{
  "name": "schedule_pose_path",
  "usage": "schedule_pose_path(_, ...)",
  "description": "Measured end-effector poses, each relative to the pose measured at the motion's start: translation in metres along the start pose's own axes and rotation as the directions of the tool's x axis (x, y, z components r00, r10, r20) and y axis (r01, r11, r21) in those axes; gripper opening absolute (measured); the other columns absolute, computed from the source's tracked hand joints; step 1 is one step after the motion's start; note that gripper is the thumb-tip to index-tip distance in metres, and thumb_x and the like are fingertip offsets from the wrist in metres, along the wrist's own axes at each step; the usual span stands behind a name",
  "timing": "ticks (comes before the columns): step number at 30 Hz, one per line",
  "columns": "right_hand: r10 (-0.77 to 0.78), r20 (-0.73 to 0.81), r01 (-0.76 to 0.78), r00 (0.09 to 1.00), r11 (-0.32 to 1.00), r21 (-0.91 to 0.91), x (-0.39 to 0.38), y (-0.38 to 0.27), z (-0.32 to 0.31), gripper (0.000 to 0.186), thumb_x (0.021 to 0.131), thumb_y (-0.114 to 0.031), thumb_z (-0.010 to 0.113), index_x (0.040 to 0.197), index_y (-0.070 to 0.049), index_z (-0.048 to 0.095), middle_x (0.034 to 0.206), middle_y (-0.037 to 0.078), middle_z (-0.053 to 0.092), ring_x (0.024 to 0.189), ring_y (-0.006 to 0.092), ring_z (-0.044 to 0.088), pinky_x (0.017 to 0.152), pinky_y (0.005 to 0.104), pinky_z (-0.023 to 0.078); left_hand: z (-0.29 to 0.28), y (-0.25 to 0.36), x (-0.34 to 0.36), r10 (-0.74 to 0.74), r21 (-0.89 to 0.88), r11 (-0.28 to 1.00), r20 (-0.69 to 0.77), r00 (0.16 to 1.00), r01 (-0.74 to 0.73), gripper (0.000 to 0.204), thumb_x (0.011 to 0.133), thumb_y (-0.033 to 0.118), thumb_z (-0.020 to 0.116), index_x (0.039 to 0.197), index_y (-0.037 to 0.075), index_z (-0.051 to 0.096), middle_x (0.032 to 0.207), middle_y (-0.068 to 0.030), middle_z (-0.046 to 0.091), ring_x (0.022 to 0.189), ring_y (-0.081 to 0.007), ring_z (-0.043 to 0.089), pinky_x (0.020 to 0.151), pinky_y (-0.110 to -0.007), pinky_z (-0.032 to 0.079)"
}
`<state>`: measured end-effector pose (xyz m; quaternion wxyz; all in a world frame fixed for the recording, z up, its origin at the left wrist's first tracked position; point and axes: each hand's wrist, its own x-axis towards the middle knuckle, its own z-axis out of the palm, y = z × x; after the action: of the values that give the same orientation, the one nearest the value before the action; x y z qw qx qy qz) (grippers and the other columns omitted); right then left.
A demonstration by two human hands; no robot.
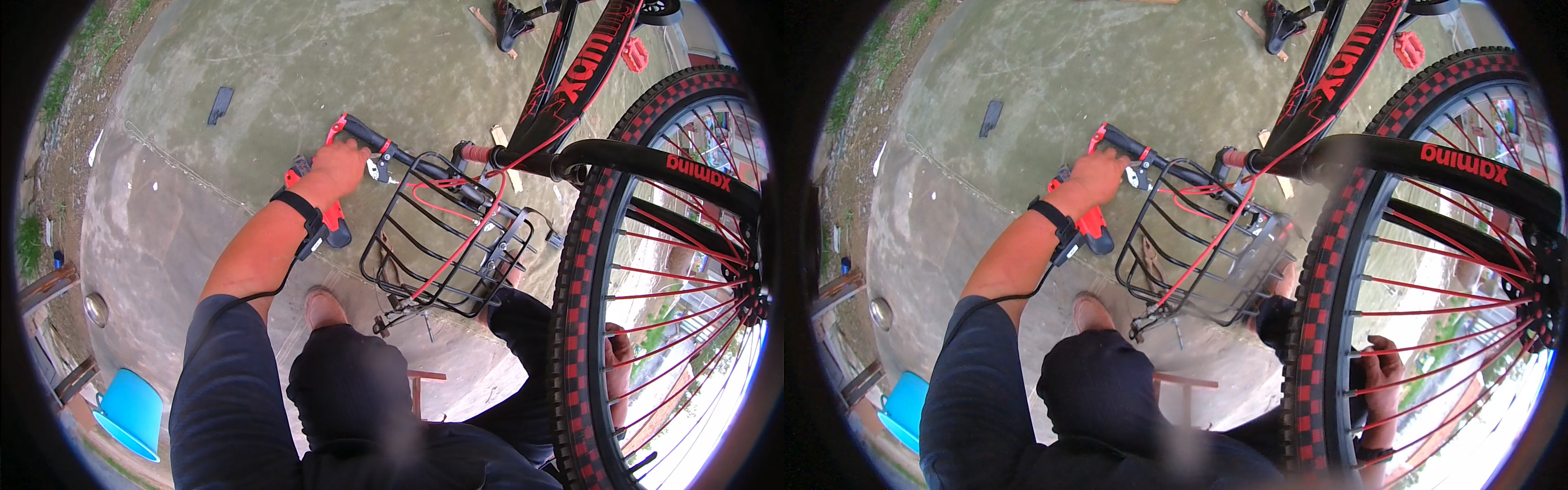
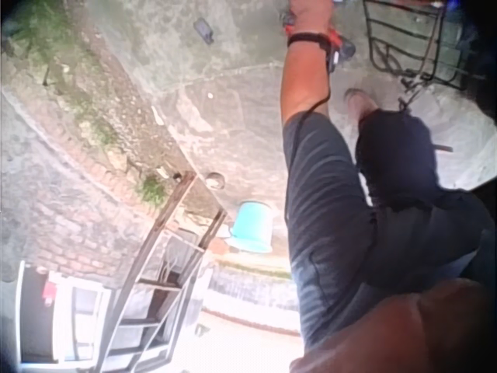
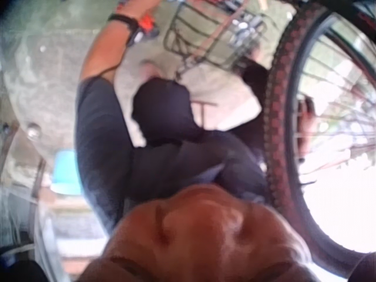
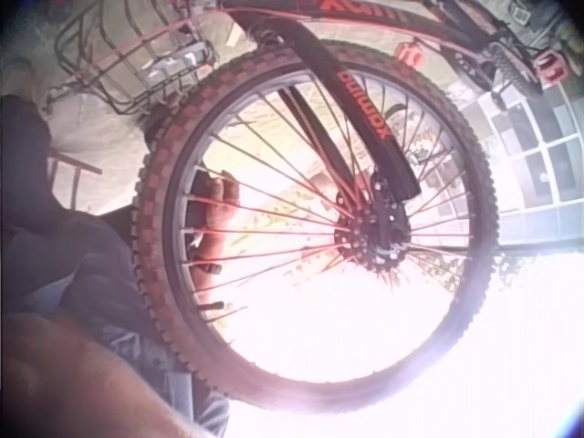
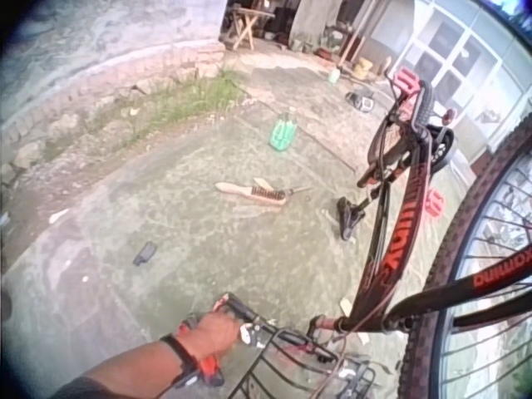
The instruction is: The person detaches parts of a bicycle brake assembly by hand and using a small wrench, then rotates the front wheel to check its movement.
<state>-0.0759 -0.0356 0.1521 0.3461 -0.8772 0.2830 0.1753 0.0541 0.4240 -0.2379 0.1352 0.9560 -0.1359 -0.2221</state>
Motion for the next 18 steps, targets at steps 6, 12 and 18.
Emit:
schedule_pose_path(6, -0.015, 0.022, 0.016, 1.000, 0.998, -0.053, 0.003, -0.004, 0.002, 0.030, 0.093, -0.016, 0.066, 0.116, 0.000, 0.058, 0.086, -0.002, 0.059, 0.077, 0.0057, 0.054, 0.071, 0.0205, 0.045, -0.001, 0.000, -0.001, -0.135, -0.150, 0.981, -0.076, 0.988, 0.123, 0.026, 0.084, 0.020, 0.066, 0.107, 0.008, 0.060, 0.103, -0.0142, 0.062, 0.095, -0.0334, 0.064, 0.076, -0.045, 0.054)
schedule_pose_path(12, -0.007, 0.003, 0.008, 1.000, 0.995, -0.100, -0.001, -0.008, 0.002, 0.028, 0.092, -0.017, 0.067, 0.114, 0.000, 0.059, 0.088, -0.002, 0.058, 0.080, 0.0054, 0.052, 0.073, 0.0202, 0.043, 0.006, 0.004, 0.003, -0.184, -0.188, 0.970, -0.154, 0.971, 0.154, 0.022, 0.083, 0.014, 0.064, 0.103, 0.006, 0.061, 0.099, -0.0148, 0.062, 0.093, -0.0339, 0.065, 0.075, -0.045, 0.054)
schedule_pose_path(18, -0.001, -0.015, 0.000, 1.000, 1.000, -0.019, -0.003, -0.002, 0.001, 0.026, 0.092, -0.014, 0.067, 0.112, 0.000, 0.060, 0.087, -0.002, 0.059, 0.078, 0.0052, 0.052, 0.073, 0.0200, 0.043, 0.009, 0.017, 0.009, -0.244, -0.183, 0.961, -0.206, 0.948, 0.208, 0.019, 0.080, 0.005, 0.057, 0.099, 0.006, 0.062, 0.095, -0.0150, 0.063, 0.090, -0.0337, 0.065, 0.074, -0.045, 0.055)
